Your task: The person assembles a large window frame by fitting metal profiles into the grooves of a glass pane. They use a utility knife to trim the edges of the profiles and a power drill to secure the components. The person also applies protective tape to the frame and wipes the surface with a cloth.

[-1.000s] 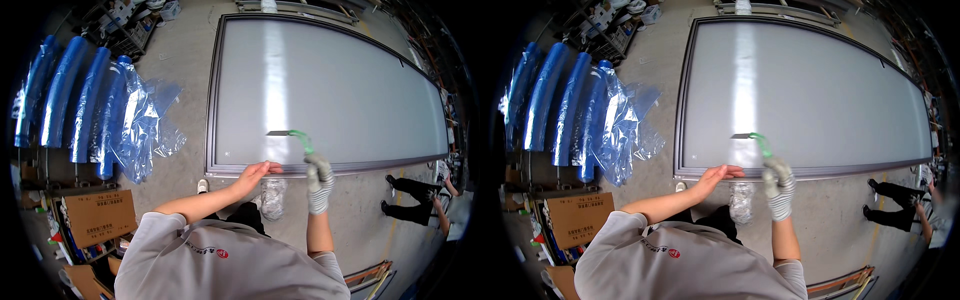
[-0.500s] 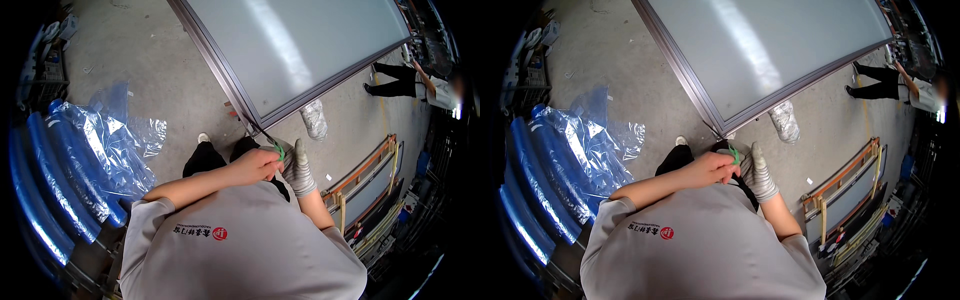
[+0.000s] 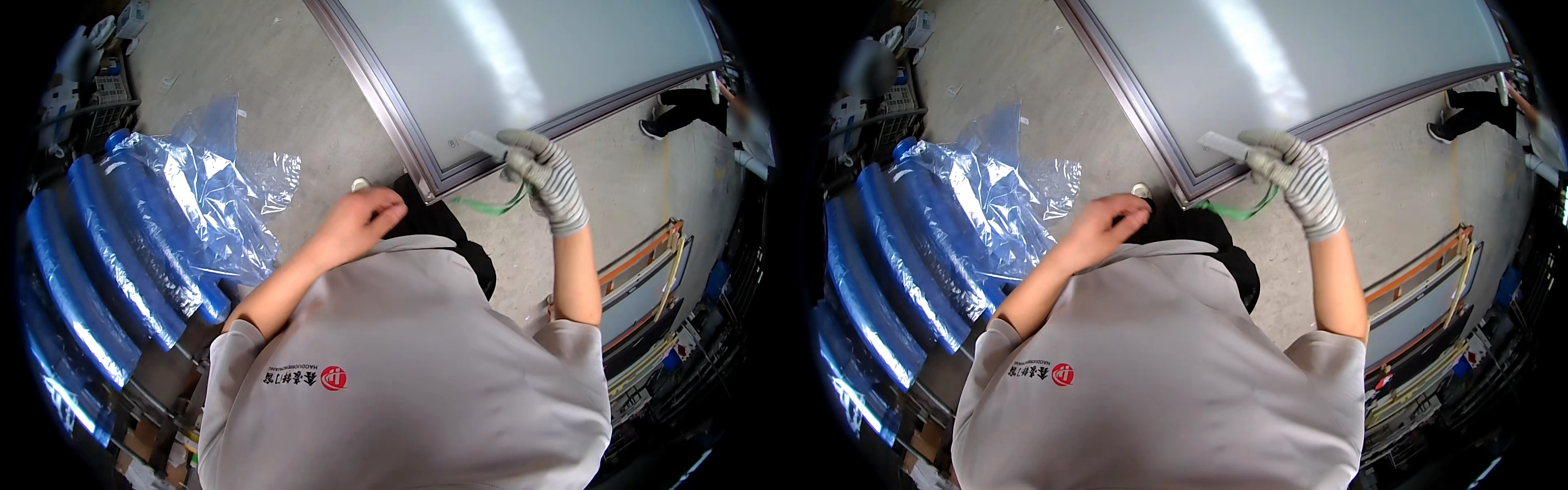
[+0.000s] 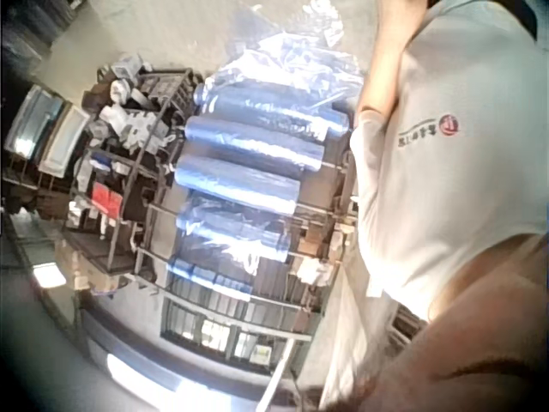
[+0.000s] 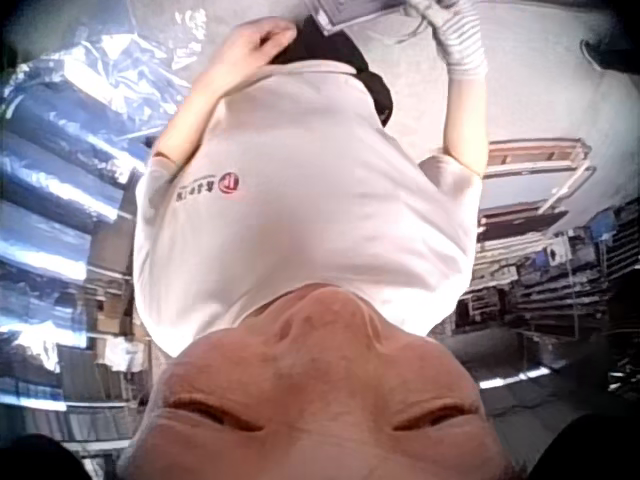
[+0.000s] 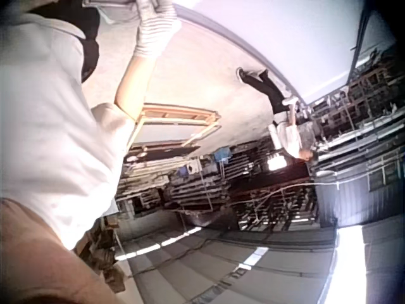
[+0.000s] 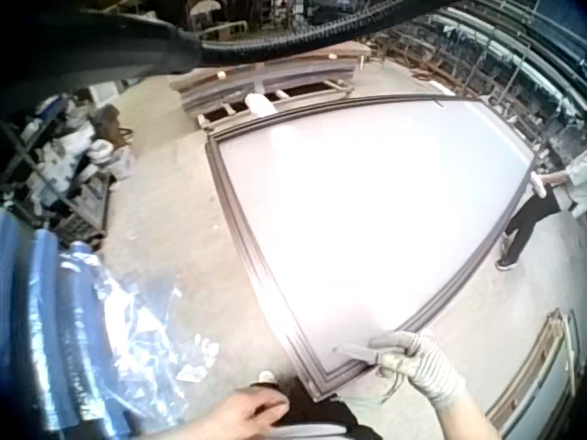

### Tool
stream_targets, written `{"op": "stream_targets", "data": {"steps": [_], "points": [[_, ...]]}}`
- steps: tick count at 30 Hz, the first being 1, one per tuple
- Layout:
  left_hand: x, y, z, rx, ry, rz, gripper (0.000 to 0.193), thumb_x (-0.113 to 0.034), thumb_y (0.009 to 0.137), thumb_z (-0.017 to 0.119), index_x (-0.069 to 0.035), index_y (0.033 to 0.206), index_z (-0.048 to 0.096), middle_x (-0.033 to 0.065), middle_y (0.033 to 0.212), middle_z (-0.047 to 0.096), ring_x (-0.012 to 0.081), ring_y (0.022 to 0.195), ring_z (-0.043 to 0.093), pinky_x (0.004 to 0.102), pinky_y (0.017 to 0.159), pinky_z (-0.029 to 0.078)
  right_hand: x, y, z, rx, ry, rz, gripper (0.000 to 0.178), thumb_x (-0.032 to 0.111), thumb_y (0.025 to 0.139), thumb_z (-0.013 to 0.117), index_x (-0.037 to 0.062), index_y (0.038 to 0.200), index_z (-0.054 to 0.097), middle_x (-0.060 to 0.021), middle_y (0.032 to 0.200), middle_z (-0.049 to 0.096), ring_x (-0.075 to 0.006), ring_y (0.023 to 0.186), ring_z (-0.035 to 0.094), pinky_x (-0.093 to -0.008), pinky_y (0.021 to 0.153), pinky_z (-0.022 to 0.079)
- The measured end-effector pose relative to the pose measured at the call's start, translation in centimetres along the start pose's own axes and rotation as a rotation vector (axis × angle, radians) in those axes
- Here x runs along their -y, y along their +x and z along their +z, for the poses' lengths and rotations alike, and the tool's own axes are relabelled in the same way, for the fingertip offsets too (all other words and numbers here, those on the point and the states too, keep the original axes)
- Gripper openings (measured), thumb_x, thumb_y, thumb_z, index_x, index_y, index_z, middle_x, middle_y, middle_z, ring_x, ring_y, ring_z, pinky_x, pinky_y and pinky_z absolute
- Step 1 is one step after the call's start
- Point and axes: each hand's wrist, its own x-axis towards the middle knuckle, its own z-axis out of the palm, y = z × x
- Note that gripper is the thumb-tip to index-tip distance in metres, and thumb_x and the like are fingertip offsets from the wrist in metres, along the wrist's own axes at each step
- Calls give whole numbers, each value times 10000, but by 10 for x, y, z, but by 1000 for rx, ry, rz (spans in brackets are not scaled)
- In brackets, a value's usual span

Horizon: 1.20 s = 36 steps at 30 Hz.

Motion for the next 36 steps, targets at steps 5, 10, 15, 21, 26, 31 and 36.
{"op": "stream_targets", "data": {"steps": [5, 10, 15, 21, 26, 31, 36], "points": [[25, -1, -27, -368, -118, -232, 214, -180, 919, 549, 13, 987, 611, 69, 851, 651, 131, 802, 615, 265, 742, 480, 8, 58, -45, 225, -685, 105, 221, 112, 808, 657, 38, 1017, 668, -91, 781, 672, -132, 697, 614, -252, 661, 514], [26, 1, -14, -451, -239, -308, 252, -204, 938, 527, 23, 1011, 607, 54, 843, 650, 122, 830, 597, 249, 782, 460, -18, 95, -42, 541, -1145, -47, 164, 157, 813, 637, 87, 956, 677, -91, 755, 654, -180, 674, 619, -287, 653, 504], [23, 9, 10, -452, -273, -363, 231, -186, 933, 534, 21, 1008, 603, 50, 835, 641, 101, 821, 590, 239, 774, 457, -46, 95, -19, 615, -1235, -382, 206, 271, 828, 607, 110, 937, 673, -81, 846, 663, -258, 770, 633, -348, 726, 499], [26, 11, 30, -482, -288, -370, 210, -173, 924, 546, 19, 994, 597, 39, 827, 636, 89, 805, 580, 221, 737, 449, -43, 95, -18, 624, -1319, -300, 250, 335, 850, 545, 144, 944, 676, -78, 871, 662, -274, 867, 621, -387, 783, 486], [29, 10, 34, -467, -288, -372, 237, -187, 935, 530, 25, 1017, 599, 55, 854, 637, 114, 833, 584, 246, 774, 454, -44, 95, -8, 581, -1312, -246, 272, 355, 851, 540, 125, 915, 671, -69, 841, 655, -268, 847, 617, -387, 794, 472], [29, 9, 37, -470, -278, -378, 254, -195, 941, 524, 30, 1032, 599, 63, 868, 637, 126, 843, 587, 257, 789, 459, -49, 100, -10, 578, -1347, -496, 239, 340, 845, 549, 137, 875, 672, -64, 815, 643, -273, 815, 611, -398, 747, 480], [26, 8, 39, -449, -250, -403, 247, -191, 936, 532, 27, 1029, 599, 62, 860, 635, 121, 839, 588, 255, 784, 460, -33, 104, -3, 651, -1417, -492, 205, 303, 834, 565, 136, 868, 679, -81, 782, 642, -284, 798, 615, -399, 742, 485]]}}
